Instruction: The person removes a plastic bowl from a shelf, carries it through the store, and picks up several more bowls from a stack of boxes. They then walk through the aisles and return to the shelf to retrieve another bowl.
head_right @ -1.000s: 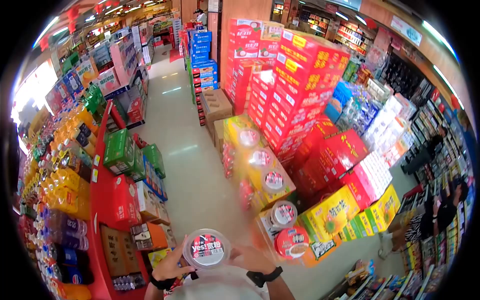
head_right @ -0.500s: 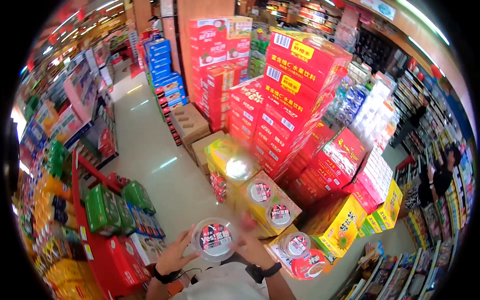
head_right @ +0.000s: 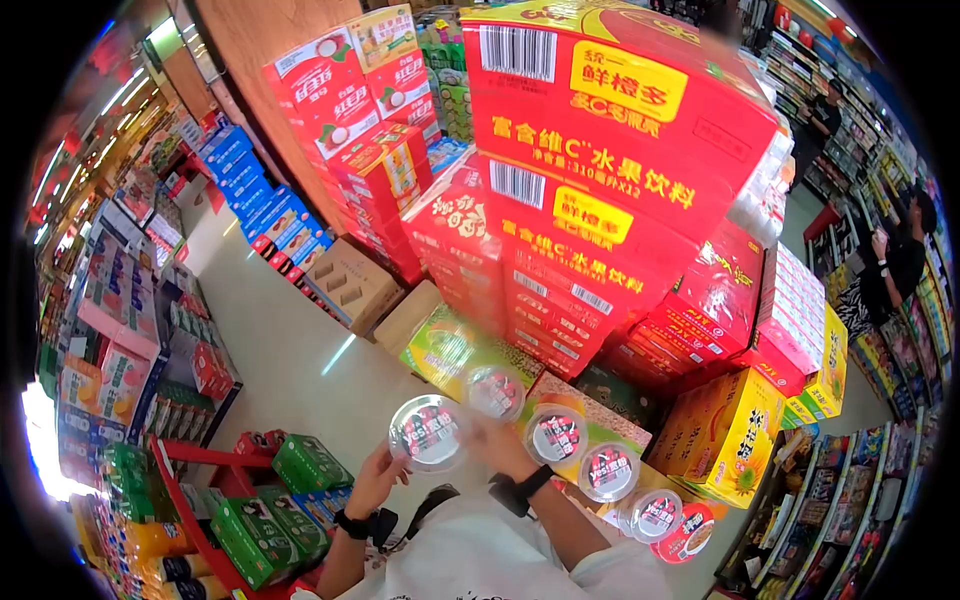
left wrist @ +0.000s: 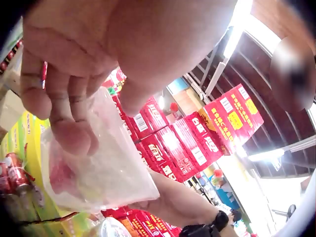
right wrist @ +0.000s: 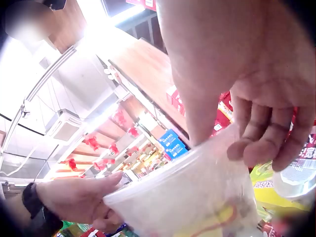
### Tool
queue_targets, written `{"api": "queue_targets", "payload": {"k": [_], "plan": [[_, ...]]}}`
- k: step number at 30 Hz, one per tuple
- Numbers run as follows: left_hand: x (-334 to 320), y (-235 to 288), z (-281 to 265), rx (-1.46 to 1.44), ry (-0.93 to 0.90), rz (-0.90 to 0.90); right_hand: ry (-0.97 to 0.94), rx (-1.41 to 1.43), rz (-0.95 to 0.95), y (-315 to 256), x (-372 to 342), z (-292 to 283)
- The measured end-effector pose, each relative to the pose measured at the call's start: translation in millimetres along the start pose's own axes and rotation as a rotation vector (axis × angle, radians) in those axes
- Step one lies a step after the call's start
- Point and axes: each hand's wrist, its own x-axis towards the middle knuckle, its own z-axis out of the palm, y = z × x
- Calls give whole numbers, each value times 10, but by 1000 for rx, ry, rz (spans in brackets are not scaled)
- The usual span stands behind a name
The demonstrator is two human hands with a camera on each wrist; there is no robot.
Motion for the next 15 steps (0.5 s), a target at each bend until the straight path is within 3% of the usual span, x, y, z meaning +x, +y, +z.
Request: {"api": "queue_targets", "payload": {"k": [4,7,12,15], "plan": [[558,135,-98,-143,-29,64,386,118,-89,-58,397,159],[927,216,-156,-137,-102,57,641,-33,-199,-104,654,136],[1592,196,-453,-82,-232,38,778,-85,-292,-29,1050,157],[1972,169,-761,43,-317,44,682,-85,-76,-89,1227,210]]}}
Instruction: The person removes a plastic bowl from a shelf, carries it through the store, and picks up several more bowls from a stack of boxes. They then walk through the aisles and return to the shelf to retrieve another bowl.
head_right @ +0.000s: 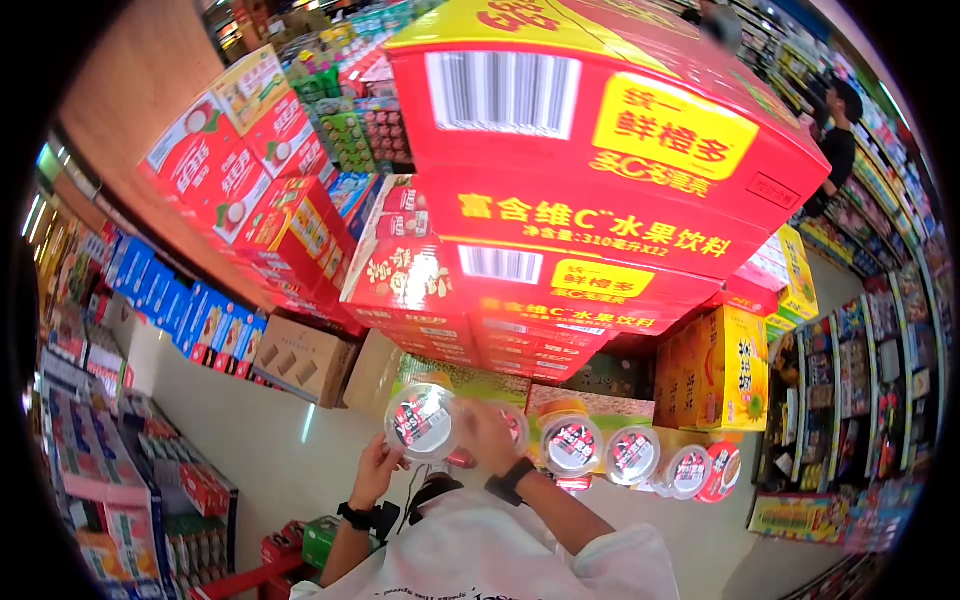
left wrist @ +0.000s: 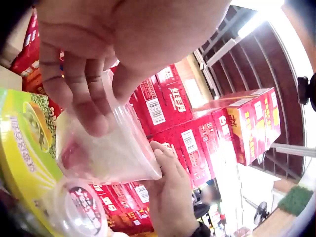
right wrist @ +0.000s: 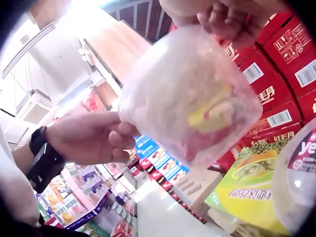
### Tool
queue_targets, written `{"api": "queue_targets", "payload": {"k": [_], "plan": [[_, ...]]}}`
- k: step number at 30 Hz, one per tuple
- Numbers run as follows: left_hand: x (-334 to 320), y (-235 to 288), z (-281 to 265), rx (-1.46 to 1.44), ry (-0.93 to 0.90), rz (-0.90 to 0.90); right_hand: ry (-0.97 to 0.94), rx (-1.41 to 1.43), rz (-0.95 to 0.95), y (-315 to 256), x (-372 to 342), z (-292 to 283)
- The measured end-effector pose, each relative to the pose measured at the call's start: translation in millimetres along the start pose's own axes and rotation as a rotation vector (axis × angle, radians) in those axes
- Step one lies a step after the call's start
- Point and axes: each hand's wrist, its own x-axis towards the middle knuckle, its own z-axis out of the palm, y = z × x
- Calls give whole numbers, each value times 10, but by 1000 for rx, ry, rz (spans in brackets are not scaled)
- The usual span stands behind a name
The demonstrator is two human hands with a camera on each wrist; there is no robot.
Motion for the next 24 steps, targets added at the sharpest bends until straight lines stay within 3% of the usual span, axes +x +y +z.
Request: {"api": "queue_targets", "payload": {"k": [3,6,7,10,11,14,16,17,18,19,21,24], "plan": [[354,-221,-407,99,-77,27,-127,8,240,220,-28,213],[654,-498,-689,352,-118,69,-114,-173,161,504,-221,522],[738,-571,-747,397,-146,58,-212,-103,184,727,-321,607],[997,-778,-861,474,-227,60,-188,277,536,666,-458,799],[1077,-779,-863,505,-261,59,-107,162,417,757,-551,891],[1286,-1077,-919,569,-351,55,-69,471,644,850,-757,1058],[1365,-1143,-917,624,-371,97,-91,407,623,973,-885,1147],[1363,-1065,-923,573,-387,-5,-94,359,585,1044,-958,1200],[1395,-1056,-908,613,-414,20,-101,311,549,1085,-1048,1234],[1438,-1063,-938,653,-438,47,-157,102,515,1125,-1124,1232],[1521,-1022,-958,653,-493,6,-105,204,454,1203,-1264,1202],[1436,-858,-779,849,-265,473,-35,89,534,1268,-1545,1038]]}}
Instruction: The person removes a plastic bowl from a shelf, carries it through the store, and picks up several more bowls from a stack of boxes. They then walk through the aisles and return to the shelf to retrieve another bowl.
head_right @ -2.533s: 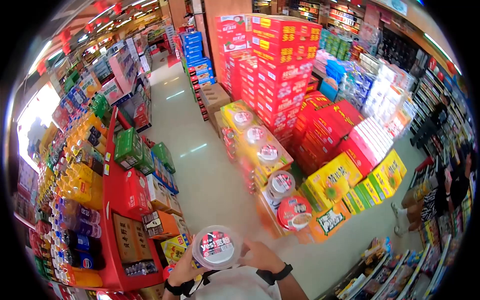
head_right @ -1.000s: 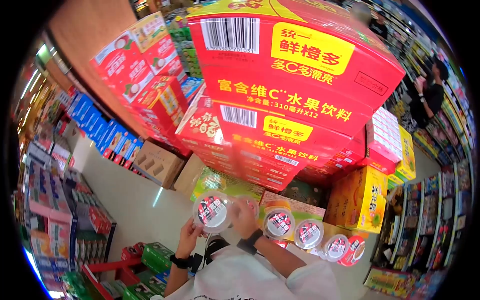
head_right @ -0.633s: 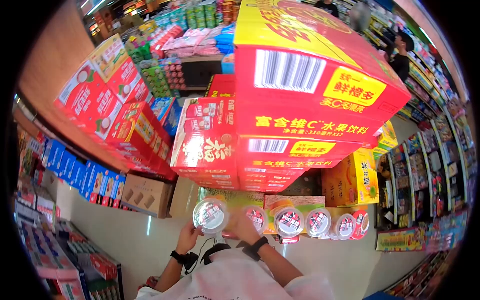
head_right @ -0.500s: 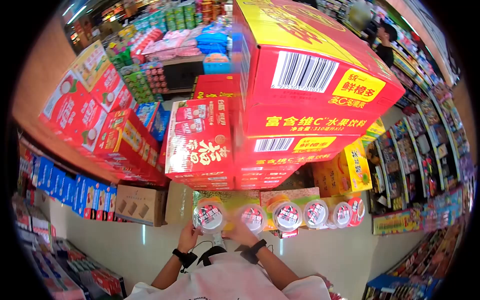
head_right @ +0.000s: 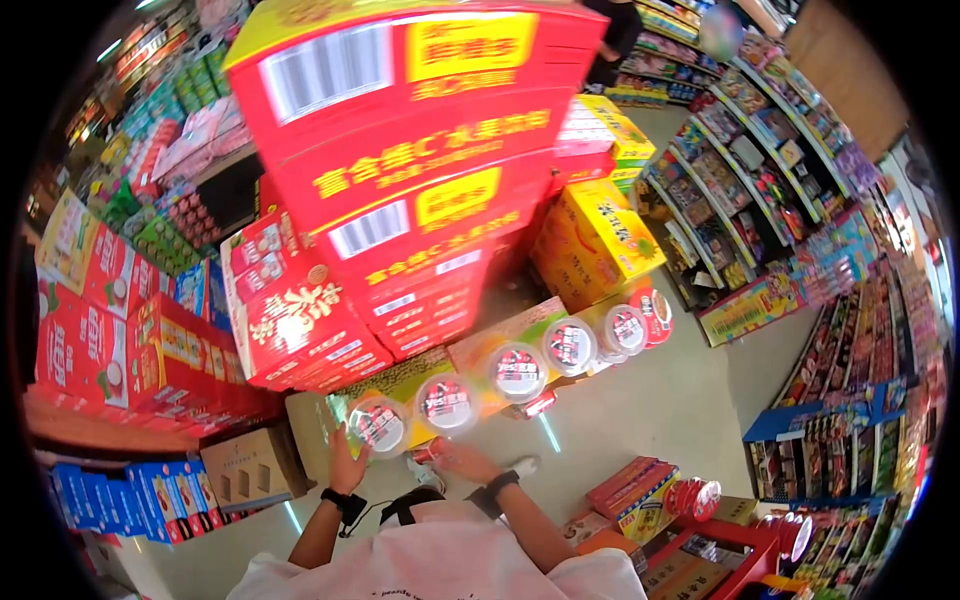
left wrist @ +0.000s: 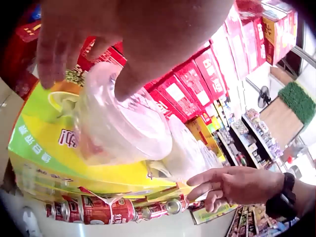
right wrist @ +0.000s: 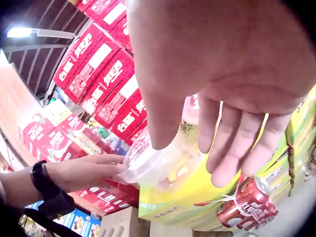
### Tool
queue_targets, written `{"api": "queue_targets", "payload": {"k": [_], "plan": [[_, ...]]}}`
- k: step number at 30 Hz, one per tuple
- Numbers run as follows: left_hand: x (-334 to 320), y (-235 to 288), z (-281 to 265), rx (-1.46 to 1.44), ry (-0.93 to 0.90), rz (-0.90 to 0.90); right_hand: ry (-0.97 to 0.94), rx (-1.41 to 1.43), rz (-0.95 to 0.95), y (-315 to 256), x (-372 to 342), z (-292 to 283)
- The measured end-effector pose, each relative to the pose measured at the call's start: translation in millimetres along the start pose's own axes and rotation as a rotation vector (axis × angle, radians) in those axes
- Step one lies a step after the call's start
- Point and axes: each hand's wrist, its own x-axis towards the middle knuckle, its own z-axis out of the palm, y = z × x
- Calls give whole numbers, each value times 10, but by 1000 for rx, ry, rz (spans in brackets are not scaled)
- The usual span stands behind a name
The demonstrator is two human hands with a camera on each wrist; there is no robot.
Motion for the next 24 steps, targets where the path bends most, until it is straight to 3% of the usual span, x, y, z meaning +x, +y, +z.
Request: {"api": "queue_targets", "payload": {"k": [2,4,5,6,7,8,10,12,13,14,16,18,22,24], "plan": [[71,460,-89,-136,79,6,70,25,112,142,-201,-205],[75,734,11,-383,54,7,122,223,202,238,-424,-510],[80,903,102,-429,22,42,240,188,247,251,-609,-667],[82,1053,229,-472,-17,83,357,216,254,492,-776,-819],[56,1104,455,-536,-65,13,478,250,261,1019,-967,-889],[61,1334,566,-551,-104,80,600,292,265,1536,-1161,-943],[13,1864,722,-594,-303,-12,963,472,525,2360,-1642,-1003],[0,1806,1293,-652,-472,41,1112,535,788,2257,-2323,-1084],[-22,2003,1373,-692,-672,14,1159,651,804,2499,-2613,-1027],[-23,2106,1451,-585,-860,11,1204,767,818,2742,-2857,-914],[-53,1897,1834,-440,-1136,-47,1223,809,875,2678,-3357,-798],[-48,1678,2177,74,-1219,263,1299,903,877,2682,-3749,-608],[-168,1860,2778,-43,-1358,228,1424,1128,901,2819,-4317,-138],[-204,2143,3032,-75,-1422,-38,1471,1254,965,2897,-4502,62]]}}
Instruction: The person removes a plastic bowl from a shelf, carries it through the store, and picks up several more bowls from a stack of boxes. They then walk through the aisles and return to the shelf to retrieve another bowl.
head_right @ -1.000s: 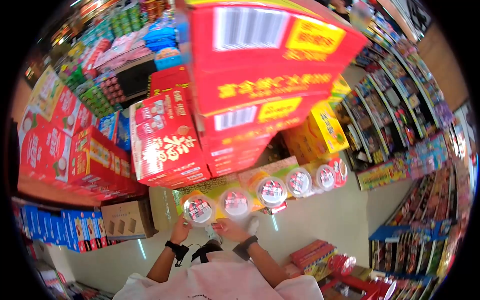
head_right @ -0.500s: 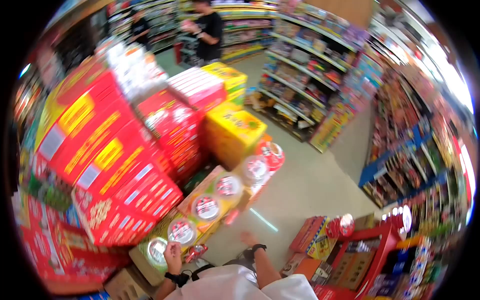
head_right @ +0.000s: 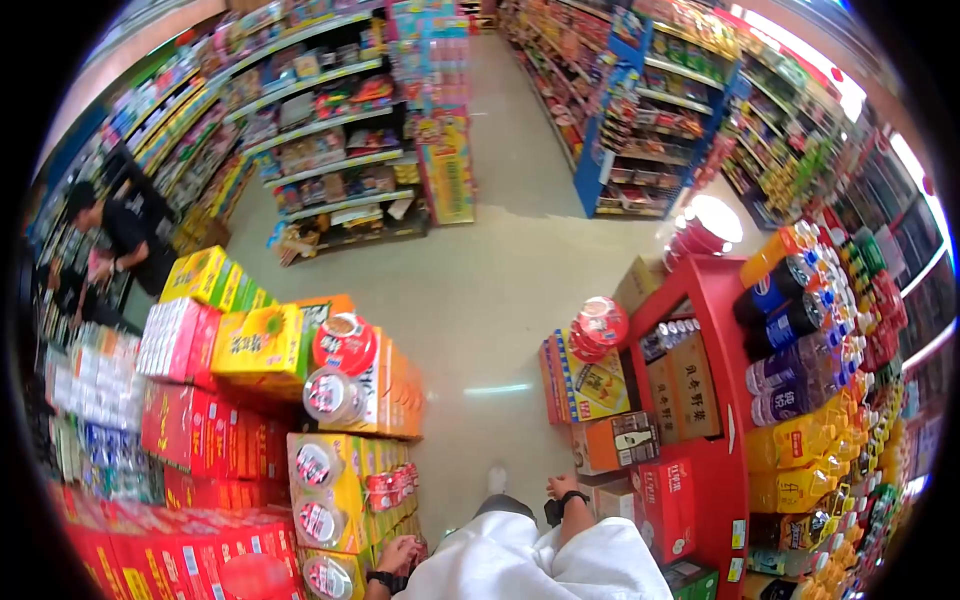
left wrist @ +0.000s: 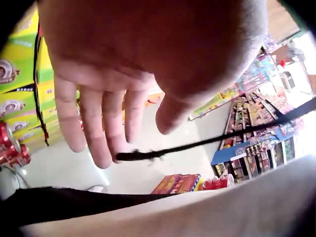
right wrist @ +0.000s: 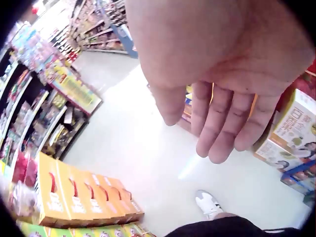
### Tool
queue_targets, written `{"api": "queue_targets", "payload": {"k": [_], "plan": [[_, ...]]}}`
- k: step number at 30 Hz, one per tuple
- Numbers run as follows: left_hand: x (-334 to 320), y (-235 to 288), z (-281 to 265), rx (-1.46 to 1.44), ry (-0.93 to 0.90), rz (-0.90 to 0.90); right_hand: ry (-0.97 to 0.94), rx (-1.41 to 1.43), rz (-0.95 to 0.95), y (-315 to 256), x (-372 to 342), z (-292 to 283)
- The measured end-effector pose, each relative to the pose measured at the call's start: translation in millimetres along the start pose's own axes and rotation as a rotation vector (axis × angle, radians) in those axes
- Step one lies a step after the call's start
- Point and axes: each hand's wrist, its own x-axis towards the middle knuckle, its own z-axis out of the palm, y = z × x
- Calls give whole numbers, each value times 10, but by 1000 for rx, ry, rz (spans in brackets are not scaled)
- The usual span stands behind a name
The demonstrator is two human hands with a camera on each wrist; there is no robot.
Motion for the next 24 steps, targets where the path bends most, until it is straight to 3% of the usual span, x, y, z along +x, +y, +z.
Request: {"api": "queue_targets", "payload": {"k": [3,7,10,11,14,18,22,24], "plan": [[571,212,132,-180,28,-236,-31,105,84,43,160,-235],[1275,471,157,-61,-92,-503,-55,139,33,-222,290,-440],[1769,1023,359,172,-103,-271,-29,77,-49,-619,352,-561],[1948,1165,408,165,-135,-103,-29,56,-74,-732,379,-585],[2174,1866,646,43,-82,-70,-20,7,-120,-978,540,-605],[2664,2287,632,109,-125,-52,-29,6,-151,-967,1100,-534],[3007,2486,499,107,-72,-269,-145,62,-40,-1250,1439,-737],[3283,2666,415,346,-238,-343,-135,243,-24,-1471,1619,-877]]}}
